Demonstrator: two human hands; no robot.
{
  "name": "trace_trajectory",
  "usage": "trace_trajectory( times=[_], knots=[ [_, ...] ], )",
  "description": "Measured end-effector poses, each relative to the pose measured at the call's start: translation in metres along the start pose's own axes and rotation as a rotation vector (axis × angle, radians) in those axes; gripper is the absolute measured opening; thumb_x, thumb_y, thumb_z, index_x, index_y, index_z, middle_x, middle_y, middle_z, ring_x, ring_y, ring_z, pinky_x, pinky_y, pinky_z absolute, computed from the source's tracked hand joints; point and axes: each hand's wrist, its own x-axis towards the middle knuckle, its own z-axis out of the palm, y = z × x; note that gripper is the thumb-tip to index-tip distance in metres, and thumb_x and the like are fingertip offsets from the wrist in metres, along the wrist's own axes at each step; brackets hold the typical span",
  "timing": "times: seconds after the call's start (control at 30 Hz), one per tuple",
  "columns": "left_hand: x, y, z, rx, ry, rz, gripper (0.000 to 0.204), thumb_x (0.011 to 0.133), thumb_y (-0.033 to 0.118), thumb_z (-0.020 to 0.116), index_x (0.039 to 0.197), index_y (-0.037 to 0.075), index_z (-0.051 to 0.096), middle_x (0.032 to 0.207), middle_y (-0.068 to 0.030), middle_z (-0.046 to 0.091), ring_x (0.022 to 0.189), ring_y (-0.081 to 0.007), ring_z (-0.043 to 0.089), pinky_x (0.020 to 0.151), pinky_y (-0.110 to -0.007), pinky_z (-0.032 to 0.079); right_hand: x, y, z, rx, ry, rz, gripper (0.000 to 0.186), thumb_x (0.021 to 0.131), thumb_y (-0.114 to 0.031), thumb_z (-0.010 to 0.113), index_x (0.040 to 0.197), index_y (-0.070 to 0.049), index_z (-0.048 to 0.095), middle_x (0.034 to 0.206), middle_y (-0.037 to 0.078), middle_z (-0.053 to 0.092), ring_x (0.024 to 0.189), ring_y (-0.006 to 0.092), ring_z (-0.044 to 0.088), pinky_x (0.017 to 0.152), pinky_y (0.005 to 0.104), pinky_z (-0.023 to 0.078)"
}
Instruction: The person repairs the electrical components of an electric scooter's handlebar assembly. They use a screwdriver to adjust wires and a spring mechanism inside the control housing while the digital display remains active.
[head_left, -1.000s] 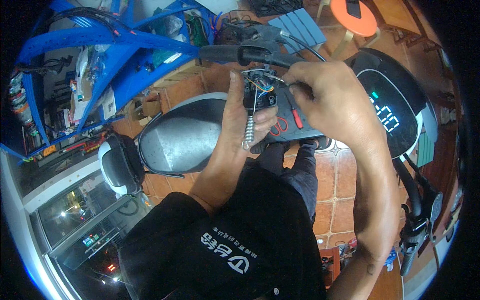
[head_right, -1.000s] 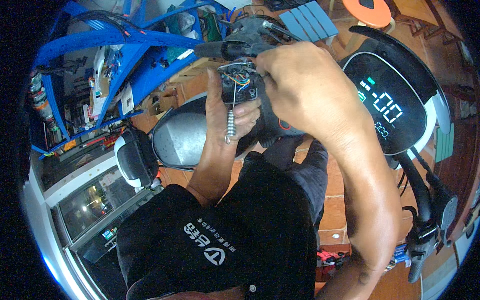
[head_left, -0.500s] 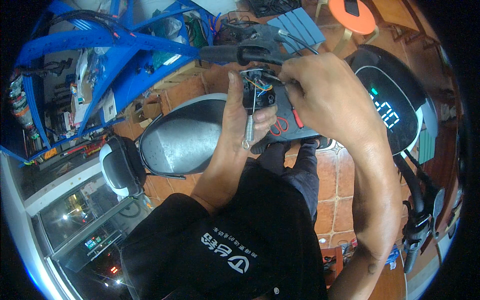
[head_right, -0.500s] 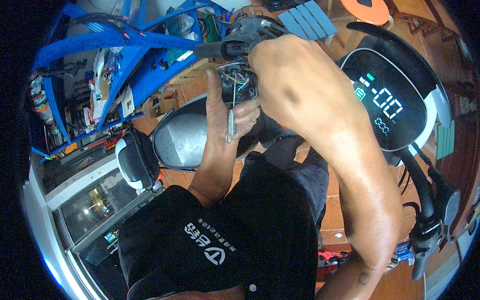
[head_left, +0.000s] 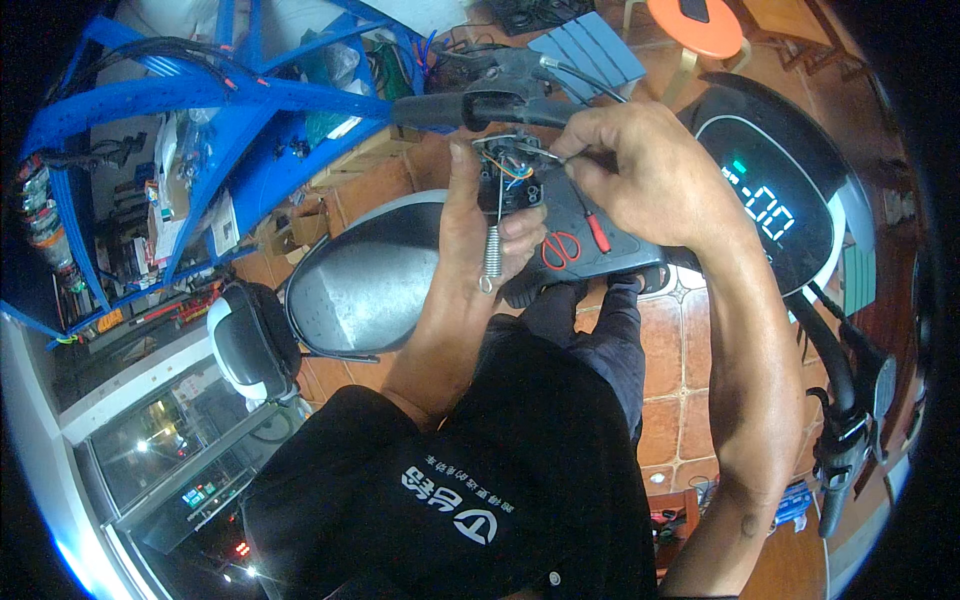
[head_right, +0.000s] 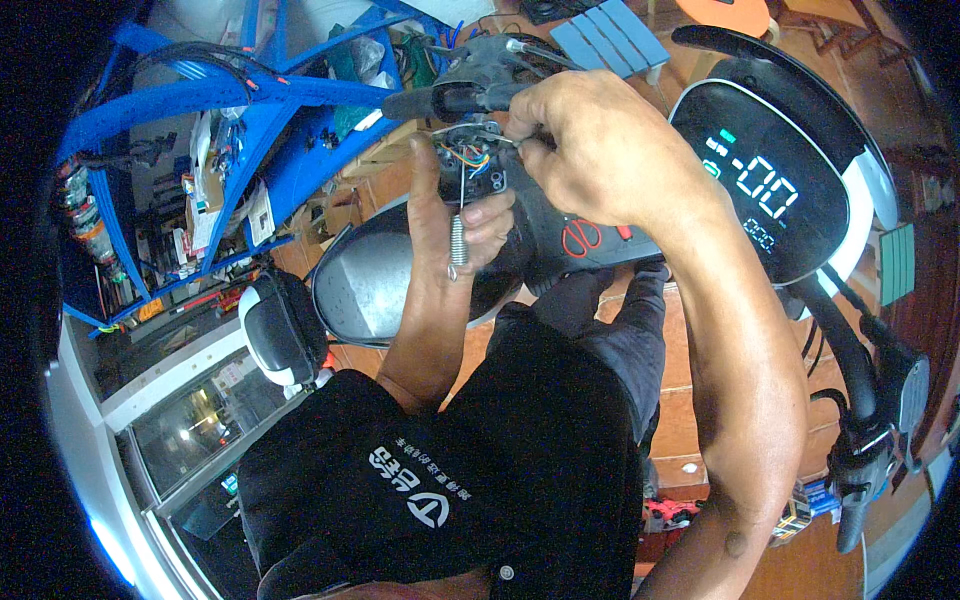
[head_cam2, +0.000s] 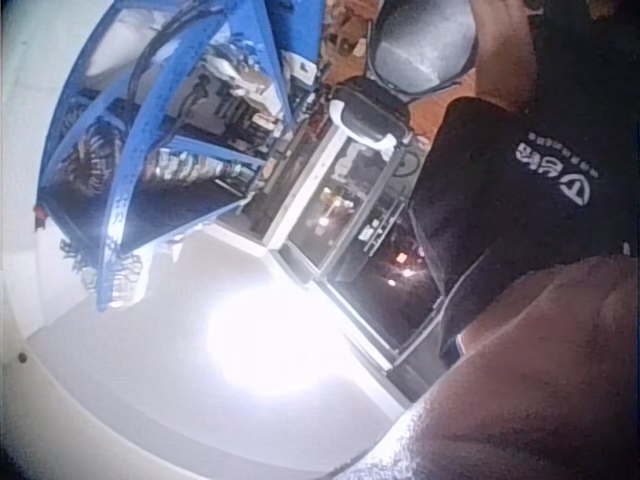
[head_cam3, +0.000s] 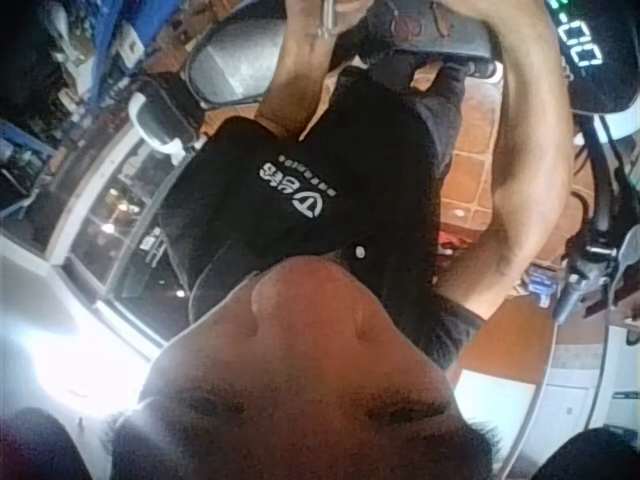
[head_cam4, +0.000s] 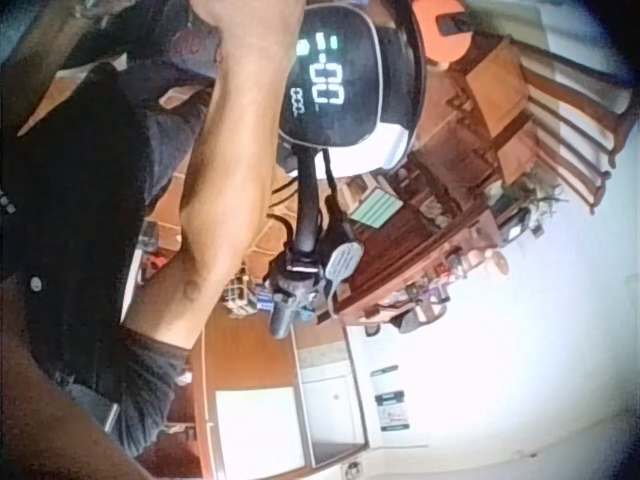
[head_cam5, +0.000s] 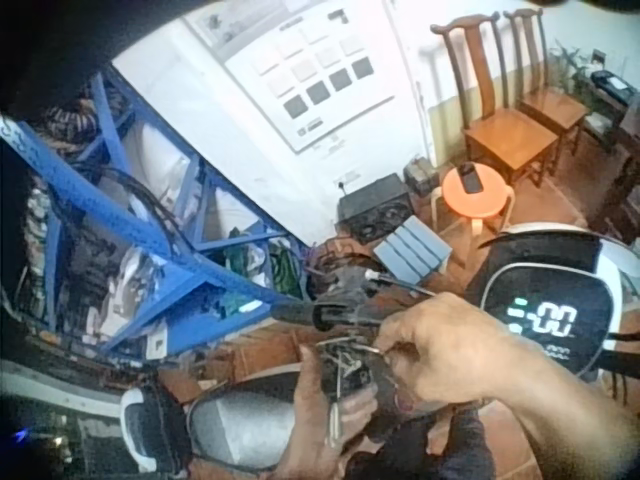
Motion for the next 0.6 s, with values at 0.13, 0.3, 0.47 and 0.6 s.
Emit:
trace_trajectory(
  times=[0.13,0.3,0.47,0.6],
  knots=[
    [0.001,0.002,-0.006,-0.068,-0.058,-0.063,0.065,0.086,0.067,0.054,0.114,0.009,0.058,0.079,-0.004,0.06,0.043,-0.0095,0.045,0.034,-0.018,0.034,0.0,-0.002,-0.001,0.037,-0.02,0.042,0.01,0.073,-0.004,0.061,0.079,0.001,0.067,0.077,0.022,0.064,0.081,0.0402,0.064,0.074,0.0458,0.051],
    [0.003,0.002,-0.004,-0.057,-0.033,-0.024,0.066,0.087,0.068,0.054,0.116,0.009,0.058,0.08,-0.0038,0.06,0.044,-0.0089,0.045,0.034,-0.018,0.034,0.003,-0.006,0.001,-0.105,0.001,-0.002,0.01,0.073,-0.005,0.061,0.079,0.001,0.067,0.076,0.023,0.064,0.08,0.0409,0.064,0.074,0.0467,0.052],
    [0.004,0.006,0.001,-0.102,-0.01,-0.035,0.065,0.087,0.066,0.054,0.118,0.009,0.057,0.08,-0.0039,0.059,0.044,-0.0082,0.045,0.033,-0.018,0.034,0.003,-0.014,-0.005,-0.228,-0.047,0.02,0.012,0.081,-0.003,0.061,0.089,0.0,0.069,0.077,0.018,0.067,0.071,0.0308,0.068,0.069,0.0406,0.053],
    [0.003,0.009,0.004,-0.063,-0.009,-0.042,0.065,0.088,0.066,0.053,0.117,0.008,0.056,0.08,-0.0048,0.059,0.044,-0.0082,0.043,0.032,-0.018,0.033,-0.007,-0.023,-0.018,-0.21,0.022,-0.028,0.012,0.082,-0.004,0.062,0.092,-0.001,0.069,0.079,0.017,0.067,0.069,0.0279,0.067,0.066,0.039,0.053]
  ],
)
